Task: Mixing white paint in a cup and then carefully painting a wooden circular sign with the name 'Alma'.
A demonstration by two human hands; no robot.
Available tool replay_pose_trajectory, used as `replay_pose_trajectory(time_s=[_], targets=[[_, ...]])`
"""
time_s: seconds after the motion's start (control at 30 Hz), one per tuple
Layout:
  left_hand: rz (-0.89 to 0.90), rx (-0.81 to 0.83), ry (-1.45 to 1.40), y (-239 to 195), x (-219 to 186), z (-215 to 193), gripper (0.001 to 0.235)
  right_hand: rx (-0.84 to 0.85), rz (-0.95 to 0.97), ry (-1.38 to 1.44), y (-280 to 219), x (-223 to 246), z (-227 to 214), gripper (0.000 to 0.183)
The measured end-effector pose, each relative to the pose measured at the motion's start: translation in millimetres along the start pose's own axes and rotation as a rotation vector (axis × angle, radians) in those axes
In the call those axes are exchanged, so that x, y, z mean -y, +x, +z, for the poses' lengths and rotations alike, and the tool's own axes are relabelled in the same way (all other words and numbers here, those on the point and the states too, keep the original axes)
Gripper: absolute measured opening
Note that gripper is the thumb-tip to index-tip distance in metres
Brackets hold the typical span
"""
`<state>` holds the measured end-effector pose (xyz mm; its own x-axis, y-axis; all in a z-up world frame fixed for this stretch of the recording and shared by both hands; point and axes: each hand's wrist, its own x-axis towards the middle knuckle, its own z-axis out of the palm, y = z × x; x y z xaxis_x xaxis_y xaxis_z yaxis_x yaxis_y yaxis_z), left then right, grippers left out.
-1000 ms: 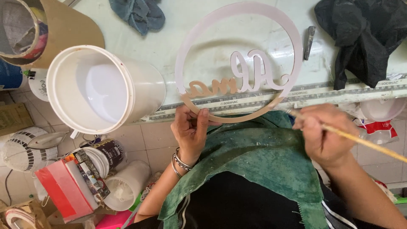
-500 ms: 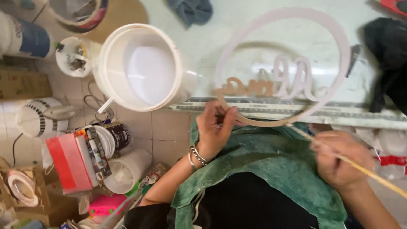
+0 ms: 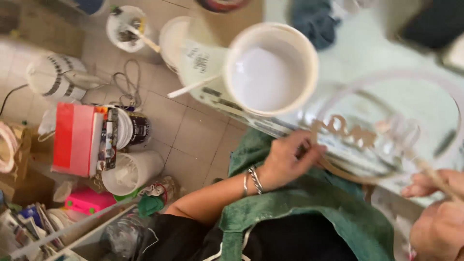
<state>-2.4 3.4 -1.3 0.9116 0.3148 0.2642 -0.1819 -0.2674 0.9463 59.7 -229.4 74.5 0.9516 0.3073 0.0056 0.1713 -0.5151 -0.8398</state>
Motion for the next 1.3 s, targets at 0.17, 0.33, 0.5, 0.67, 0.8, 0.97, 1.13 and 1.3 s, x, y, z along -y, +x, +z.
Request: replay_pose_trajectory(time_s=[0.17,0.33,0.5,0.67,0.8,0.97,1.13,1.3], targets=[[0.046,0.028,-0.161,3.1,1.5,-2.4,0.015,0.222,-0.454,-0.328,59.5,103.4,34.6,0.029],[-0.024,-0.006,-0.033,0.7,7.5,3.5,0.022,0.317,-0.816,-0.233,105.2,146.5,84.2,0.01],[-0.043,0.029,-0.102,1.8,2.3,0.7,0.023,0.237,-0.982,-0.303,117.7,143.1,106.7,0.008],[-0.063,0.084,-0.112,1.0,6.7,1.6,0.025,0.234,-1.035,-0.326,119.8,143.9,109.6,0.009],[-0.035,0.061,-0.124,1.1,4.0,0.1,0.024,0.26,-1.073,-0.329,120.8,145.5,111.6,0.009],[-0.027,0.072,-0.097,1.5,4.9,-2.8,0.024,0.203,-1.046,-0.313,116.0,142.0,112.0,0.009],[-0.082,0.039,-0.054,1.1,6.4,-1.7,0.015,0.103,-0.861,-0.04,88.9,105.1,66.7,0.019],[-0.072,0.101,-0.078,3.6,2.6,-3.7,0.018,-0.068,0.169,0.008,33.6,-34.9,-3.5,0.025]])
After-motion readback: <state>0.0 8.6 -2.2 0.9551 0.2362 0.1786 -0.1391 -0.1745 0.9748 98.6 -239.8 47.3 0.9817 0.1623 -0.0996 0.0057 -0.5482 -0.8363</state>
